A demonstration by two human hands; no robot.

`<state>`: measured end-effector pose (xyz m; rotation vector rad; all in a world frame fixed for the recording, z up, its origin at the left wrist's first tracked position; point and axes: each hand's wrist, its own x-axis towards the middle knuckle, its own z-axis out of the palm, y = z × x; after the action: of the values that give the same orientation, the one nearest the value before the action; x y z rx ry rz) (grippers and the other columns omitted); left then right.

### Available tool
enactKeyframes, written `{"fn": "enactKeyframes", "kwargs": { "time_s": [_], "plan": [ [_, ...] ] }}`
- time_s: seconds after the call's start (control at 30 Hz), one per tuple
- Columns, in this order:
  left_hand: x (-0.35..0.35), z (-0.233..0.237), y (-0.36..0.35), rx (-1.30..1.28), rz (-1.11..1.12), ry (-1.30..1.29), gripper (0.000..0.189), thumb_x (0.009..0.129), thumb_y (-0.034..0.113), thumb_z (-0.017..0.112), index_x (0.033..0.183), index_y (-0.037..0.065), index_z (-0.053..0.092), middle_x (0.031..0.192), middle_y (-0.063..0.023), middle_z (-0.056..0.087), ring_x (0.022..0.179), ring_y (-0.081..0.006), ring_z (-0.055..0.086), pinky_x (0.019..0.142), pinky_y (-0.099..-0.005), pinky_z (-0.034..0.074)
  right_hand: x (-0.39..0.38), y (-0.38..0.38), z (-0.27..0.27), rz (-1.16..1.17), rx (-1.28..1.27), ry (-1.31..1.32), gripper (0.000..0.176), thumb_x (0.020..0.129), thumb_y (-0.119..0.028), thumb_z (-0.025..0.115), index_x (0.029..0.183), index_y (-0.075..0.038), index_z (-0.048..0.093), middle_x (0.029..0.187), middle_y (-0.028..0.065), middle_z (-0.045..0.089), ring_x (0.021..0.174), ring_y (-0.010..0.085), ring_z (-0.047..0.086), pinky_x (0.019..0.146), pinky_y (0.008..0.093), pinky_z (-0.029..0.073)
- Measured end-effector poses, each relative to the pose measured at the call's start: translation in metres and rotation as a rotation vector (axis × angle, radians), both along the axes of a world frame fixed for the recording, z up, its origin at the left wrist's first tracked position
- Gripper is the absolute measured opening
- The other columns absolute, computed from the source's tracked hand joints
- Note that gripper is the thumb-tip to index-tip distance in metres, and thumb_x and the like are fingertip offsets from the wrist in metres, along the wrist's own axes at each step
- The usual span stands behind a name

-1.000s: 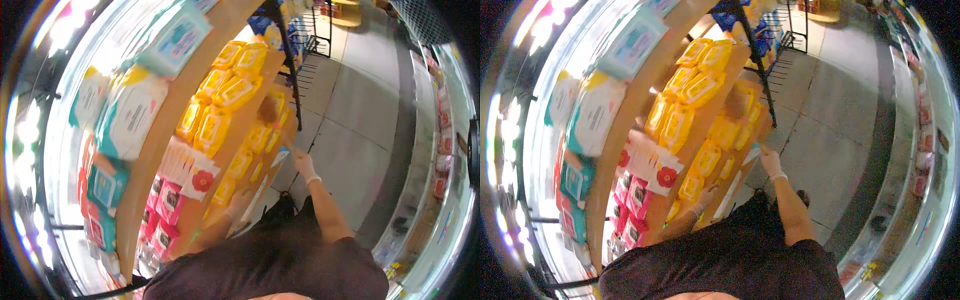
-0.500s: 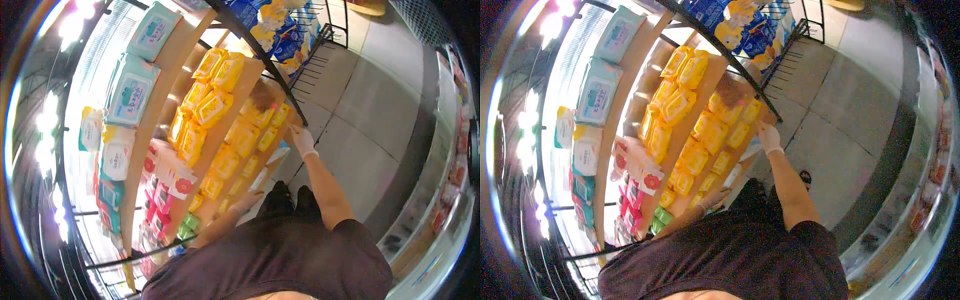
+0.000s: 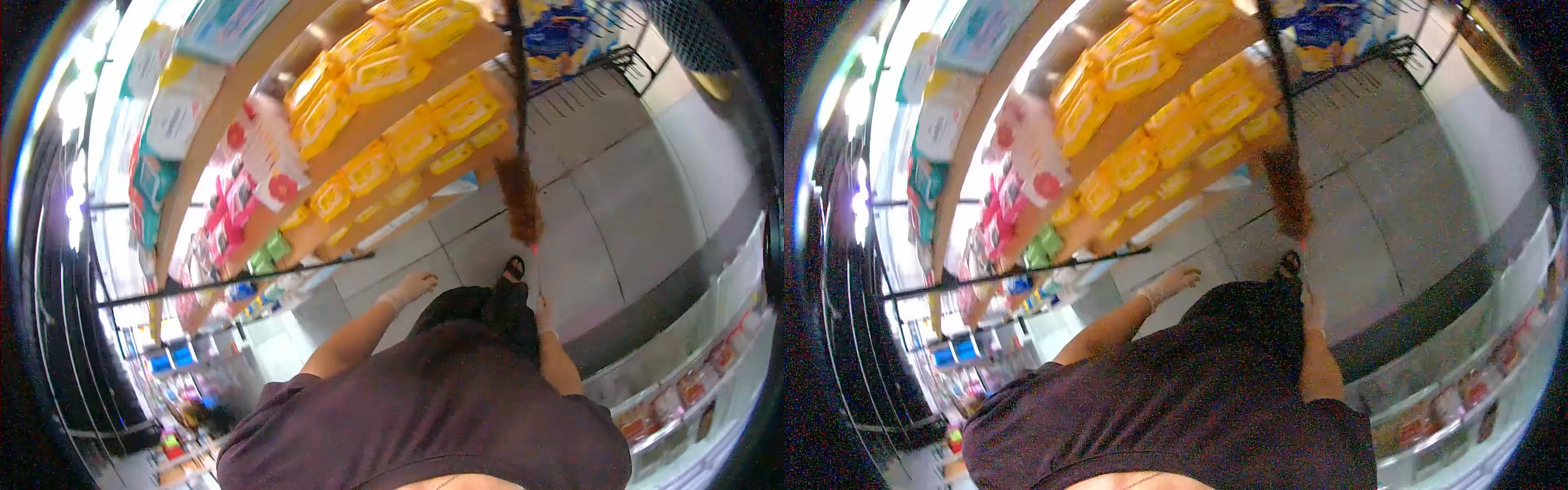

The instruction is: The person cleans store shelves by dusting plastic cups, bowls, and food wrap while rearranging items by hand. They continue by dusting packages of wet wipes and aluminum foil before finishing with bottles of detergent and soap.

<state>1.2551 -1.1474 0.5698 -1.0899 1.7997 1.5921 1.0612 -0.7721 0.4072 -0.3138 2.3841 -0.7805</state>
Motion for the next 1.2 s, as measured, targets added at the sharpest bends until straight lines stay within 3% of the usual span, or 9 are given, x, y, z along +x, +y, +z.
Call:
{"fn": "enactKeyframes", "kwargs": {
  "time_s": [0.13,0.2,0.4,0.5,0.63,0.87,0.93,1.03,1.2],
  "plan": [
    [0.030,0.041,0.024,-0.001,-0.027,-0.199,0.041,0.093,0.037,0.048,0.116,0.006,0.062,0.078,-0.0147,0.068,0.066,-0.0179,0.064,0.058,-0.0317,0.052,-0.012,0.032,0.021,0.364,0.420,-0.187,0.039,0.092,-0.033,0.051,0.124,-0.012,0.055,0.110,0.0208,0.059,0.099,0.0378,0.060,0.080,0.0491,0.049],
    [0.064,0.044,0.037,0.022,0.052,-0.246,0.041,0.093,0.036,0.048,0.115,0.005,0.062,0.068,-0.0120,0.066,0.059,-0.0183,0.062,0.054,-0.0321,0.050,-0.028,0.004,0.044,0.374,0.247,-0.150,0.038,0.093,-0.021,0.047,0.125,-0.001,0.049,0.126,0.0250,0.051,0.117,0.0361,0.050,0.096,0.0412,0.041],
    [0.224,-0.010,0.136,0.021,0.769,-0.122,0.048,0.092,0.035,0.049,0.124,0.000,0.054,0.078,-0.0115,0.067,0.068,-0.0178,0.063,0.062,-0.0312,0.050,-0.047,-0.198,-0.011,-0.277,-0.426,-0.395,0.042,0.090,-0.033,0.051,0.123,-0.007,0.057,0.095,0.0131,0.065,0.083,0.0251,0.060,0.075,0.0394,0.048],
    [0.323,-0.077,0.208,0.052,1.091,-0.156,0.050,0.092,0.030,0.051,0.128,-0.005,0.046,0.092,-0.0125,0.067,0.081,-0.0198,0.065,0.071,-0.0314,0.050,0.060,-0.285,0.022,0.875,0.123,0.375,0.033,0.093,-0.026,0.046,0.113,-0.006,0.062,0.096,0.0202,0.064,0.085,0.0243,0.061,0.077,0.0374,0.047],
    [0.388,-0.085,0.298,0.168,1.457,-0.215,0.045,0.092,0.028,0.051,0.124,-0.003,0.051,0.096,-0.0141,0.067,0.083,-0.0219,0.066,0.070,-0.0309,0.051,0.133,-0.302,0.072,0.847,-0.094,-0.233,0.039,0.089,-0.034,0.055,0.119,-0.011,0.063,0.109,0.0140,0.066,0.090,0.0207,0.062,0.076,0.0323,0.046],
    [0.405,-0.104,0.424,0.248,1.567,-0.197,0.042,0.092,0.030,0.053,0.117,-0.002,0.057,0.093,-0.0111,0.067,0.079,-0.0193,0.064,0.071,-0.0325,0.051,0.061,-0.299,0.069,-0.200,-0.503,-0.637,0.054,0.094,-0.041,0.051,0.134,-0.007,0.041,0.092,0.0060,0.057,0.072,0.0140,0.049,0.059,0.0235,0.040],
    [0.397,-0.112,0.444,0.314,1.657,-0.184,0.041,0.092,0.031,0.054,0.116,-0.002,0.058,0.091,-0.0099,0.066,0.079,-0.0182,0.063,0.071,-0.0330,0.050,0.092,-0.339,0.080,-0.223,-0.425,-0.616,0.047,0.094,-0.038,0.051,0.129,-0.007,0.046,0.089,0.0056,0.055,0.075,0.0136,0.050,0.061,0.0234,0.041],
    [0.366,-0.103,0.443,0.303,1.586,-0.280,0.038,0.092,0.031,0.053,0.112,0.001,0.061,0.087,-0.0078,0.066,0.079,-0.0167,0.061,0.072,-0.0311,0.049,0.182,-0.379,0.080,0.586,-0.317,-0.402,0.037,0.091,-0.029,0.057,0.121,-0.006,0.056,0.085,-0.0007,0.055,0.071,0.0079,0.051,0.060,0.0217,0.042],
    [0.333,-0.121,0.431,0.213,1.548,-0.163,0.037,0.091,0.031,0.054,0.110,0.002,0.064,0.097,-0.0080,0.067,0.088,-0.0159,0.060,0.080,-0.0288,0.045,0.248,-0.364,0.075,0.459,-0.267,-0.557,0.032,0.090,-0.027,0.060,0.114,-0.005,0.061,0.073,-0.0044,0.047,0.059,0.0064,0.042,0.049,0.0209,0.032]
  ]
}}
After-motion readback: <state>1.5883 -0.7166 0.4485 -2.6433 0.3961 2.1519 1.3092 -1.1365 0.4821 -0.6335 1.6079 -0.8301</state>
